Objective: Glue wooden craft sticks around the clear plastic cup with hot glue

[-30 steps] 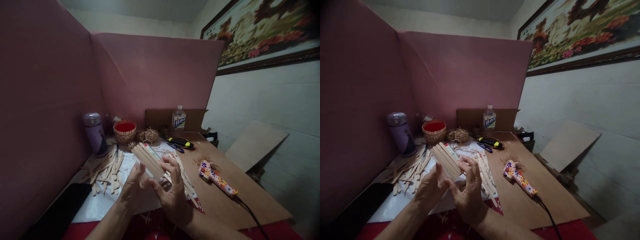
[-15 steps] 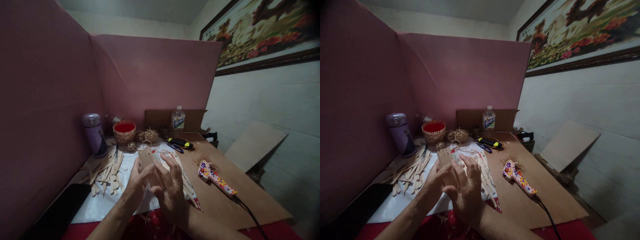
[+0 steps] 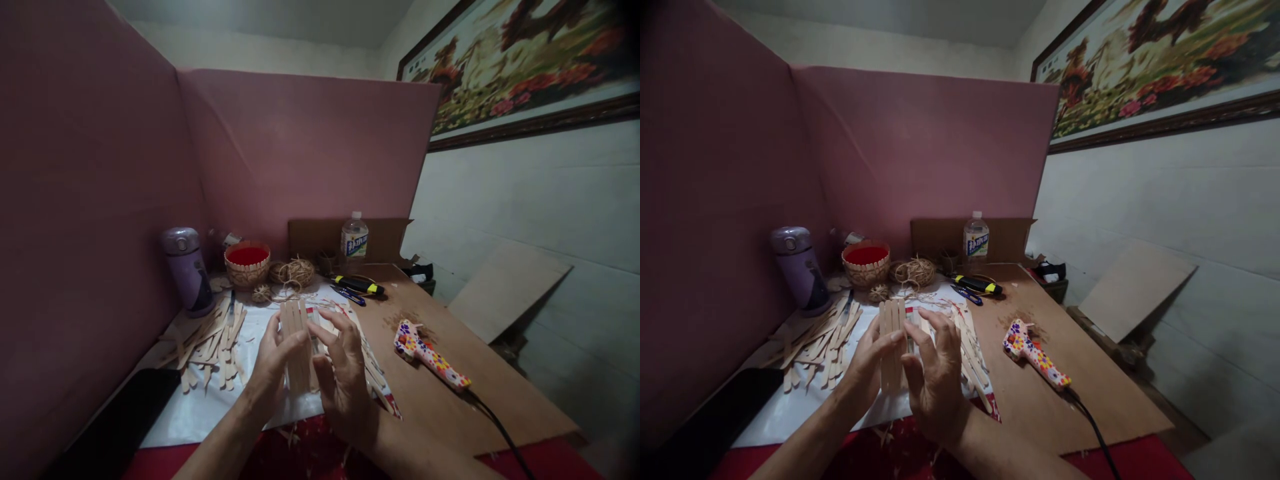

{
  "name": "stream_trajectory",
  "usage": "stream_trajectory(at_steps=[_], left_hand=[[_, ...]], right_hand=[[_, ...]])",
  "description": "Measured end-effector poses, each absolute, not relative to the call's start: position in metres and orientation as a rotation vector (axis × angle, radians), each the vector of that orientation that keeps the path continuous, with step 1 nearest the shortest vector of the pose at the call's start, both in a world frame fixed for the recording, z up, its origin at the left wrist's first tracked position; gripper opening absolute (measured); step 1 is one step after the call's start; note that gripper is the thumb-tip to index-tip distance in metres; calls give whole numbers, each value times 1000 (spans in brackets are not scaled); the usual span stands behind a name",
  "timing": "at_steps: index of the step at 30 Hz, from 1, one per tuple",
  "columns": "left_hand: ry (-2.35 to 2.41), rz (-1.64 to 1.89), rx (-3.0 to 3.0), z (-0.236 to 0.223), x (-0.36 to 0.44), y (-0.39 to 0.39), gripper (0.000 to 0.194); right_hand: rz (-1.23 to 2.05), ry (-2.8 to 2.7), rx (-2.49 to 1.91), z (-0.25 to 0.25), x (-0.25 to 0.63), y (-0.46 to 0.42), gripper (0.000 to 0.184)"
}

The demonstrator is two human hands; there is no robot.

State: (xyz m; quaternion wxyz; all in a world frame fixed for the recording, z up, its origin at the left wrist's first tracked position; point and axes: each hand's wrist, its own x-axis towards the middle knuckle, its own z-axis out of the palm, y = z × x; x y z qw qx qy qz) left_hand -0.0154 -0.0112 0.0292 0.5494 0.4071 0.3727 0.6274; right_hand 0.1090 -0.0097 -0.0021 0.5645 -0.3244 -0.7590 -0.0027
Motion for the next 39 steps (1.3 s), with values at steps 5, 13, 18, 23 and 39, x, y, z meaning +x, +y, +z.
stream_trajectory(at_steps=[5,13,18,23,39], left_hand=[[861,1494,963,27,-16,-10,51],[702,1384,887,32,-17,-14,49],[725,1253,855,36,-18,-17,54],[802,1216,890,31,-17,-13,55],[759,1070,925,24,-13,-12,54]], right_hand=[[-14,-1781,-745,-2,109,-9,38],[149,-1673,-714,1,112,-10,33],[348,-1555,-732,4,116,2,28],[607,-1431,-703,9,119,21,23],[1145,-1240,-676,20,119,27,24]])
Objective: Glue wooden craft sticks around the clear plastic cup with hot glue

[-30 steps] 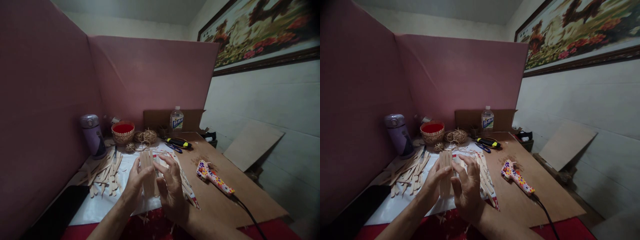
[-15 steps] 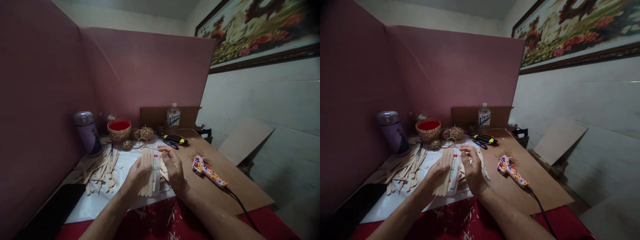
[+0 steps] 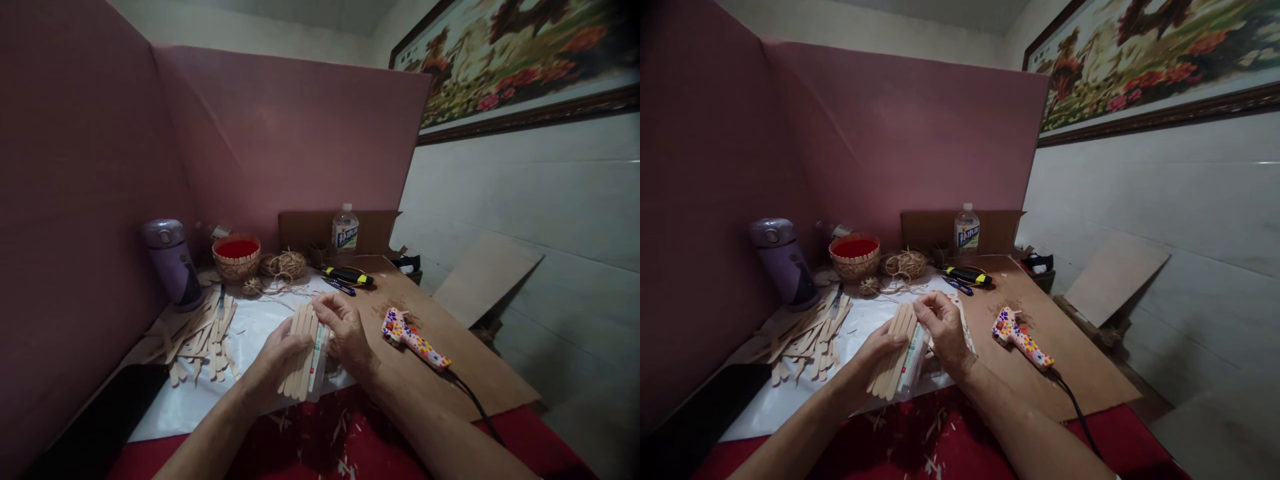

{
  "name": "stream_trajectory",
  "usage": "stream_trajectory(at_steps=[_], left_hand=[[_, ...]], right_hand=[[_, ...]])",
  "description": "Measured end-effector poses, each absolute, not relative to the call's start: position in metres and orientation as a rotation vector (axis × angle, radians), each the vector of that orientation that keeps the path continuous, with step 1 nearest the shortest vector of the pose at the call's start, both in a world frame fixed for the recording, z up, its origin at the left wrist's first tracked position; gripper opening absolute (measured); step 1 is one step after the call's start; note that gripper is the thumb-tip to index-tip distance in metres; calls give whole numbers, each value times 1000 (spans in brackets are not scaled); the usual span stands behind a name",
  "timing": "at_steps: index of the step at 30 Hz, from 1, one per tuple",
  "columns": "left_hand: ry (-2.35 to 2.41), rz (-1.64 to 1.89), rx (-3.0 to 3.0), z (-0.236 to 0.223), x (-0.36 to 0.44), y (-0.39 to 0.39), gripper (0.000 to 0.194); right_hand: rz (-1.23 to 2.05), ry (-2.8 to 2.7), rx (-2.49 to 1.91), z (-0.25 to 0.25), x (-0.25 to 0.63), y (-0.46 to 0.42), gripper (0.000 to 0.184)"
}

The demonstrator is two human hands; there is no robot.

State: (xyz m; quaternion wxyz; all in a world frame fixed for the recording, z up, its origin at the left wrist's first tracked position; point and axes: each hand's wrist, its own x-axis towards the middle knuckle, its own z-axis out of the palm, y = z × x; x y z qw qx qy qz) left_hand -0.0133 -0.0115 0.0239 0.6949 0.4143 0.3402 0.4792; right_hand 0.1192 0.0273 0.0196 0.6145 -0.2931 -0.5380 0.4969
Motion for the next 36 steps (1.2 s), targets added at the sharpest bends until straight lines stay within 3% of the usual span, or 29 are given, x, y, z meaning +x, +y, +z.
stream_trajectory(at_steps=[13,26,29,34,36], left_hand=[[719,1125,889,18,-3,-14,49],[781,1209,865,19,-1,-12,62],[787,1228,871,27,-6,-14,56],[828,1344,885,34,-13,-14,59],[834,1334,879,32,-14,-12,63]], right_hand=[[1002,-1209,-737,8,114,30,24],[772,-1401,-771,10,120,28,26],[754,-1631,-682,17,127,26,40],[522,-2064,-605,23,139,28,99],[473,-2154,-606,24,141,30,113]])
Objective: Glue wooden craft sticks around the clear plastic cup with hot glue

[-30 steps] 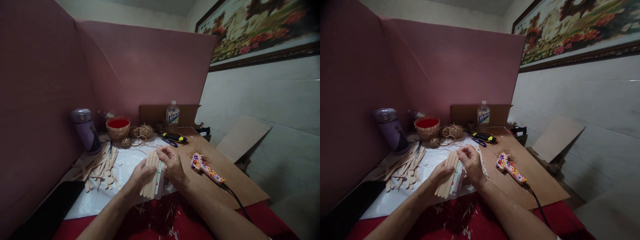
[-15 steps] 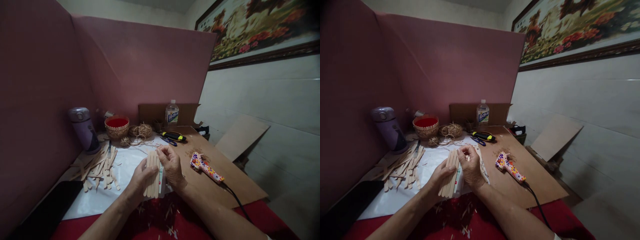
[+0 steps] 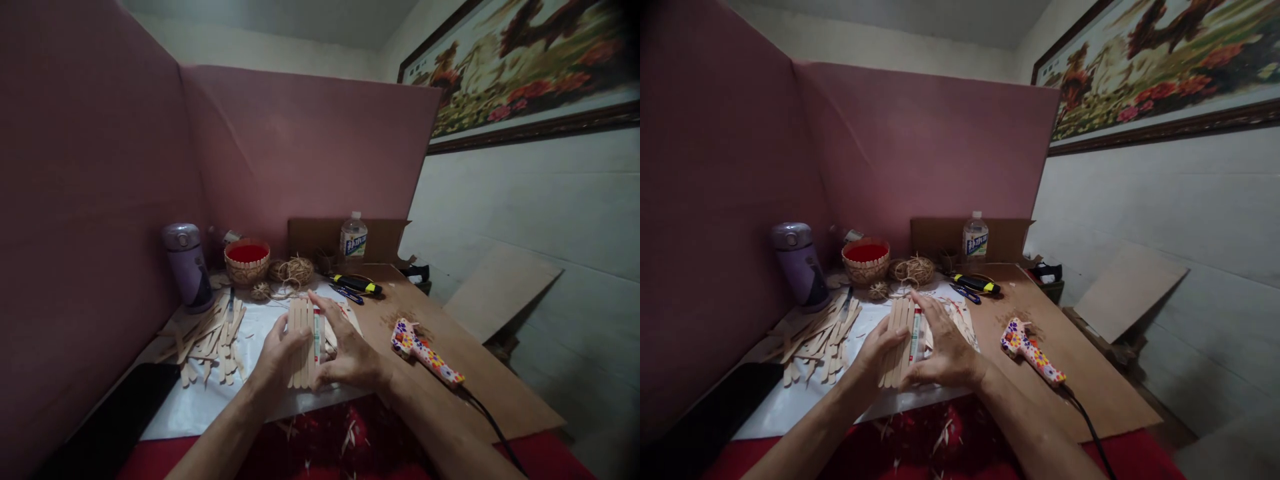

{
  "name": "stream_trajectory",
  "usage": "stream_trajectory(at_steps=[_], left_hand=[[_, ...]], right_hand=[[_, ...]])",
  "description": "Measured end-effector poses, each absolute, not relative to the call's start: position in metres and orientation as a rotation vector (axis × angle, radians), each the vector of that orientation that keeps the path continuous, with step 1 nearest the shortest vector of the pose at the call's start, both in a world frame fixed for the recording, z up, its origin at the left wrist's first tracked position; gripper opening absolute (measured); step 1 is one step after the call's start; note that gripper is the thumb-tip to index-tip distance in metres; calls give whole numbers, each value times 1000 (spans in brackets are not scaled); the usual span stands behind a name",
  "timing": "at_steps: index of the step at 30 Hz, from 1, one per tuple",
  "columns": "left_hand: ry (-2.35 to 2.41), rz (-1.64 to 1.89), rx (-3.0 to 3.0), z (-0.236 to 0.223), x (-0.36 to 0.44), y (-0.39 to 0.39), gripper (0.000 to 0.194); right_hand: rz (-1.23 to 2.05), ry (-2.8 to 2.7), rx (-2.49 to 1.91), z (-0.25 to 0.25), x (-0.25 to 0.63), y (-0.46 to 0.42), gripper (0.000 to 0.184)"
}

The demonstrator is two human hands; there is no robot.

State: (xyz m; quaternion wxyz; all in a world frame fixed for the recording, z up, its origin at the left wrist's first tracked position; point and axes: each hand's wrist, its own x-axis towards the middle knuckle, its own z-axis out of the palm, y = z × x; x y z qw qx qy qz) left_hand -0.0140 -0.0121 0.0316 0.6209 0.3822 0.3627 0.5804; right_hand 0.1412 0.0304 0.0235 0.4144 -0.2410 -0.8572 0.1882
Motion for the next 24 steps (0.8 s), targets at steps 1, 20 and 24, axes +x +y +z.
stream_trajectory(at_steps=[1,20,24], left_hand=[[835,1324,876,30,-15,-11,65],[850,1399,989,22,-23,-4,66],[927,1455,1105,19,-25,-2,68]], right_hand=[[464,-2190,-604,24,142,31,117],[445,-2315,-570,28,147,33,121],[622,-2209,-567,27,146,33,103]])
